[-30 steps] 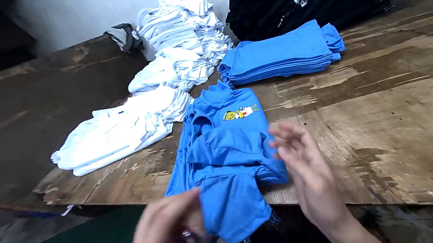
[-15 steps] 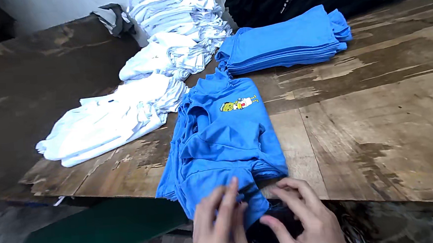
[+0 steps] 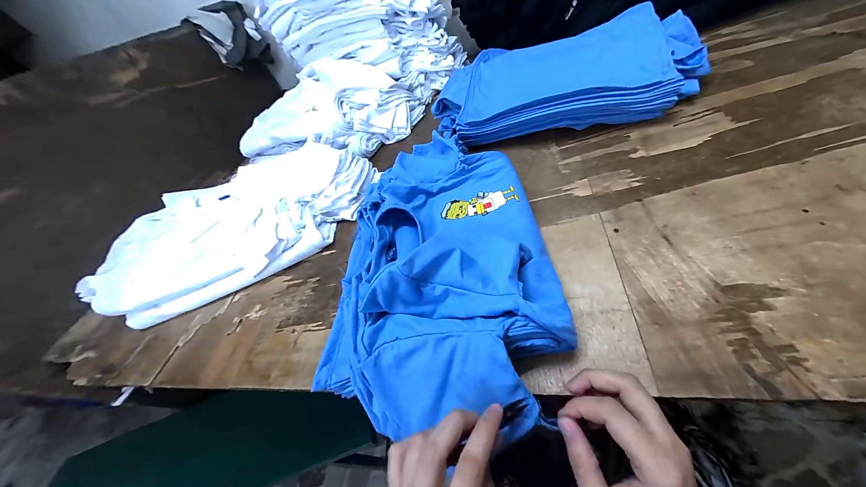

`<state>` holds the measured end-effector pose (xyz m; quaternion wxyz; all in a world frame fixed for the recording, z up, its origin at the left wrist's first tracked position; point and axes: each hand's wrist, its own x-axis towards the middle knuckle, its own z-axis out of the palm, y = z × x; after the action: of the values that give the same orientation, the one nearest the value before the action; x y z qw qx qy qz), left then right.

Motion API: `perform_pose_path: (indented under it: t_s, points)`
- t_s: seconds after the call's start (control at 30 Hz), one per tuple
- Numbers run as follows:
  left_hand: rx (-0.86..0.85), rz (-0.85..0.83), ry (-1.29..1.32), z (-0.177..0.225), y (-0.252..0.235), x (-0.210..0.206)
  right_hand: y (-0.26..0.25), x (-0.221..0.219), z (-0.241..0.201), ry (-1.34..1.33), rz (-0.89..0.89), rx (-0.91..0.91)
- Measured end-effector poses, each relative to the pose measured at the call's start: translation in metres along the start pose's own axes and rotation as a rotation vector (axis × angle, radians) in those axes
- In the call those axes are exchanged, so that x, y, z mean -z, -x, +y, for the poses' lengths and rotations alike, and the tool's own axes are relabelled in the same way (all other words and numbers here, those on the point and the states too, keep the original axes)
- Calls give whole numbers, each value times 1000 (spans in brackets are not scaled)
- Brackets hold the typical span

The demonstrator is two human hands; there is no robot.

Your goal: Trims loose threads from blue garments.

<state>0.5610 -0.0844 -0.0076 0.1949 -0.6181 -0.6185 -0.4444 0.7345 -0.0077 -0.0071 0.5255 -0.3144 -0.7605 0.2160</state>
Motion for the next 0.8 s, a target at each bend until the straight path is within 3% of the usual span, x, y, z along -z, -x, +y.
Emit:
perform_pose_path:
  t_s: [0.17,0.33,0.47,0.63,0.73,0.8]
  points:
    - [-19,42,-5,-11,20,-3,0,10,6,-121,-18,-1]
    - [-57,70,-101,-4,17,-14,-1,-2,-1,57,-78,-32]
    - [-6,60,-4,-5,16,-10,4,2,3,39,-110,82]
    - [63,-29,92,-9,24,-9,9,1,8,222,-133,138]
    - [59,-54,145,-12,19,-5,4,-21,9,113,-30,156]
    - [55,-97,255,-13,7,3,-3,-36,13,-142,59,185]
